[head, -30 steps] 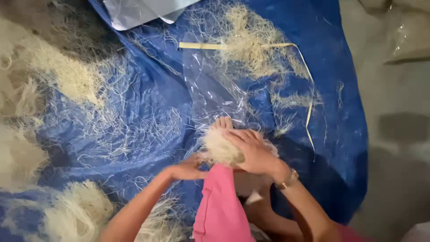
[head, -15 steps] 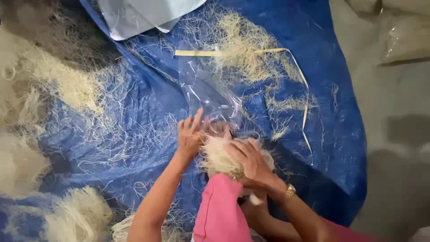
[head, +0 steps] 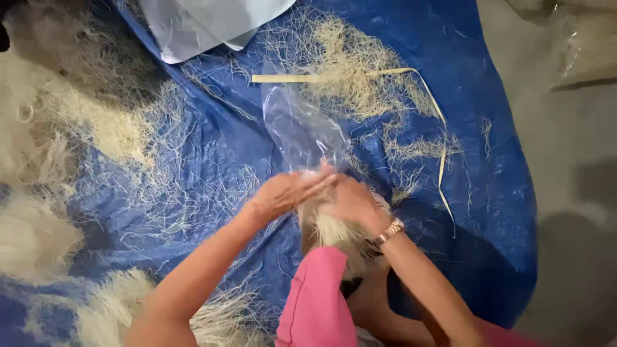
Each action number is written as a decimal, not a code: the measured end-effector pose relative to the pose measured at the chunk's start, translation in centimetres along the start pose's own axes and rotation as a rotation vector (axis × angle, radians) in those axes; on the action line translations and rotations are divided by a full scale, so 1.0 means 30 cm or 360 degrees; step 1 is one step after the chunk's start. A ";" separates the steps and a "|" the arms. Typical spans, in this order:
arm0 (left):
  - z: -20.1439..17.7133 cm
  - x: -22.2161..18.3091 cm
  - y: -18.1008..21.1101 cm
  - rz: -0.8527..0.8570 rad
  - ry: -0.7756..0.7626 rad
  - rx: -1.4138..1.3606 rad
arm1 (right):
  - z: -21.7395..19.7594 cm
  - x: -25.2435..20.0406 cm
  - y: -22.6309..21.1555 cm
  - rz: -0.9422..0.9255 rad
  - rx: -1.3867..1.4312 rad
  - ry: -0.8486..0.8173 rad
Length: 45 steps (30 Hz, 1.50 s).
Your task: The person places bundles of dried noodles into clear plastic bags by hand while sitting on a floor mat.
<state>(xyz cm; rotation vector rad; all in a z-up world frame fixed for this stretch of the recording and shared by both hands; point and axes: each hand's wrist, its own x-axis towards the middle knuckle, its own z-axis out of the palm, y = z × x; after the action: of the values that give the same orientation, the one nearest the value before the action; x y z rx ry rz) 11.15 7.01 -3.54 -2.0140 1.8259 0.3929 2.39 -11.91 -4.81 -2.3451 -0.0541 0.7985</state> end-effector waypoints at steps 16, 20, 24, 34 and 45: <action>0.348 -0.043 0.235 -0.1515 0.1454 -0.2028 | -0.077 0.012 -0.013 0.0740 0.0646 -0.0046; 0.426 -0.110 0.129 -0.0831 0.0856 -0.3121 | -0.145 0.037 -0.046 0.0791 0.0569 -0.0178; 0.356 -0.133 0.063 -0.0484 0.0745 -0.2595 | -0.077 0.108 0.064 0.0886 0.0800 -0.0157; 0.498 0.099 0.294 -0.1956 0.1097 -0.2485 | 0.026 0.161 -0.008 0.0996 0.1137 0.0578; 0.428 0.124 0.363 -0.2252 0.1131 -0.1984 | -0.037 -0.042 -0.014 0.0718 0.1522 0.0425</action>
<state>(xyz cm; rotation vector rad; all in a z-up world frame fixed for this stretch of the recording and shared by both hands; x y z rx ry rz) 1.45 8.91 -17.66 -3.8898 -0.3986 0.3611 2.06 -12.52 -3.23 -1.5162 0.8136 0.5191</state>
